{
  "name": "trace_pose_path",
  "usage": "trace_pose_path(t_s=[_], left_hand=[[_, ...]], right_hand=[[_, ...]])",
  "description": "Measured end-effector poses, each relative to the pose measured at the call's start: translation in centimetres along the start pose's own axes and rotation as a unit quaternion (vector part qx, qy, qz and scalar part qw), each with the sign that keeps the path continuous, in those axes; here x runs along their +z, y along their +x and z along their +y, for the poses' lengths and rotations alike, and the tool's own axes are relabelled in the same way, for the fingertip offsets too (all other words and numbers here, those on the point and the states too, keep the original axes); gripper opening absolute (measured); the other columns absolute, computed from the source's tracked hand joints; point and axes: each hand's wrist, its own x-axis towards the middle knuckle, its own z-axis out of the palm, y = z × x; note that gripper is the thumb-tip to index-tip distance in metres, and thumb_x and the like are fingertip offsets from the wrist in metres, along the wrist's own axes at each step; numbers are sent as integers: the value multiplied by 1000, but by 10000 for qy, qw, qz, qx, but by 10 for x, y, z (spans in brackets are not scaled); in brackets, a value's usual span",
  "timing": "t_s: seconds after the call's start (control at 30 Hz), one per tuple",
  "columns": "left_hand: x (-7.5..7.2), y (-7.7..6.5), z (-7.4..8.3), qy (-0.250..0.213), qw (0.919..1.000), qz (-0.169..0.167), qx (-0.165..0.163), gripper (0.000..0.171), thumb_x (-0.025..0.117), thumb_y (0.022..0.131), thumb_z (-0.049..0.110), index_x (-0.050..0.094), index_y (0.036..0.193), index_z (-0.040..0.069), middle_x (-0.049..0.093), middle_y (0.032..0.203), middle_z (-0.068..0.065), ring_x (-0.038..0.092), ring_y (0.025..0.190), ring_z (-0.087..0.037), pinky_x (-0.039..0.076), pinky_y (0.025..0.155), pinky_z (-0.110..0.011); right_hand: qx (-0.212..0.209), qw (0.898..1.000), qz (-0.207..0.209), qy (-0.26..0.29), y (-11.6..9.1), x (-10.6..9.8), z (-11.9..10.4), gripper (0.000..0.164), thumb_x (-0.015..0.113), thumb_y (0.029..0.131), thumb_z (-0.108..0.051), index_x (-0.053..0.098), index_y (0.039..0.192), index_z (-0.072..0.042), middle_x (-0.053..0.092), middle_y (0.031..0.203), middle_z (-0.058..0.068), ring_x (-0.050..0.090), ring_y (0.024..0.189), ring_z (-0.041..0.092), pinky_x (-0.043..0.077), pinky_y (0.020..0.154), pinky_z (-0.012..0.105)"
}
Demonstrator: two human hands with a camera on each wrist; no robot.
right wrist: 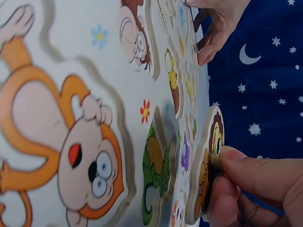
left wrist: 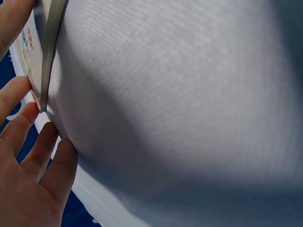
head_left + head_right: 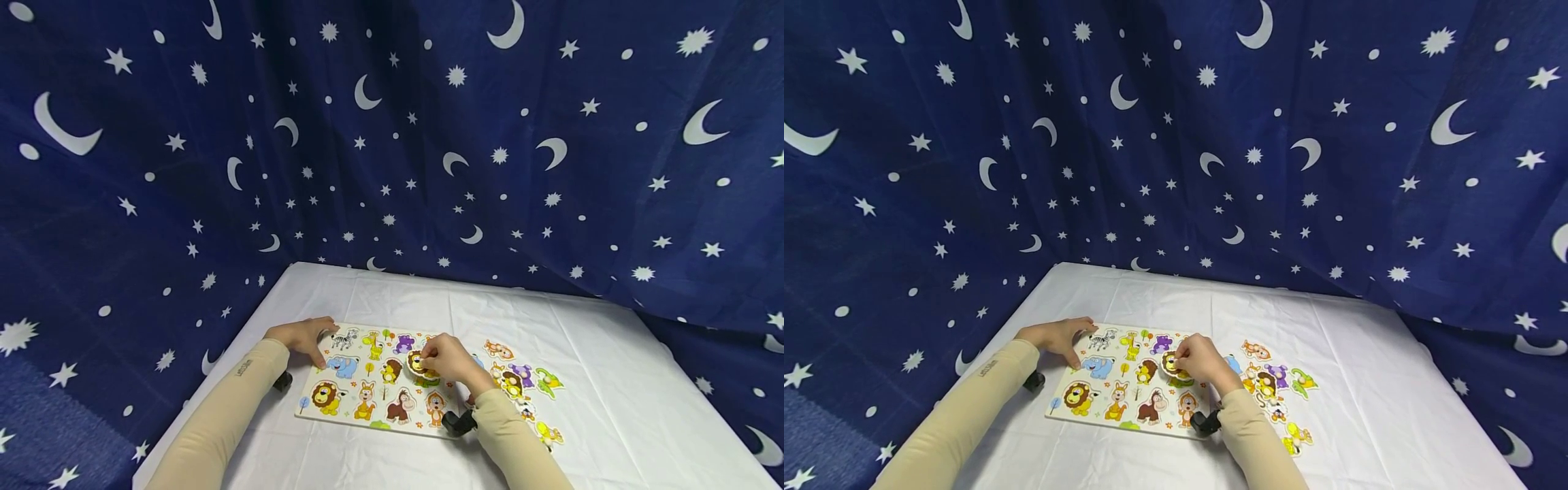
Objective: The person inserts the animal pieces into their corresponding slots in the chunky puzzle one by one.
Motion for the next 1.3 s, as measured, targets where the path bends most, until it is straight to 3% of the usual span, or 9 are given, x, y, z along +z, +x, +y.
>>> trace_pose_path(t_s=[0.2,0.37,0.7,1.3], left_hand=[[-1,-1,1,-25,10000,-6,-50,99,96,59,14,51,146,10,35,161,-15,28,150,-39,23,123,-55],[-1,0,1,15,10000,28,34,98,97,58,13,52,145,9,39,158,-14,31,149,-39,25,122,-56],[1,-1,0,-53,9997,36,-230,97,96,60,14,51,146,12,30,164,-15,25,151,-40,22,123,-56],[1,-2,0,-152,9994,0,-296,96,96,60,14,51,146,12,29,164,-15,24,152,-41,22,123,-56]], right_hand=[[142,9998,-106,24,1,0,-8,7,74,83,0,72,77,-3,68,70,1,54,64,6,48,59,22],[10,9998,-120,129,2,3,-10,7,74,81,2,72,77,-2,68,71,3,55,63,7,48,58,22],[-34,9997,-164,165,3,13,-14,11,75,82,0,71,73,-5,67,68,0,55,61,7,48,56,22],[-114,9993,-288,228,5,26,-40,9,76,79,1,72,72,-2,67,70,1,52,61,8,45,56,22]])
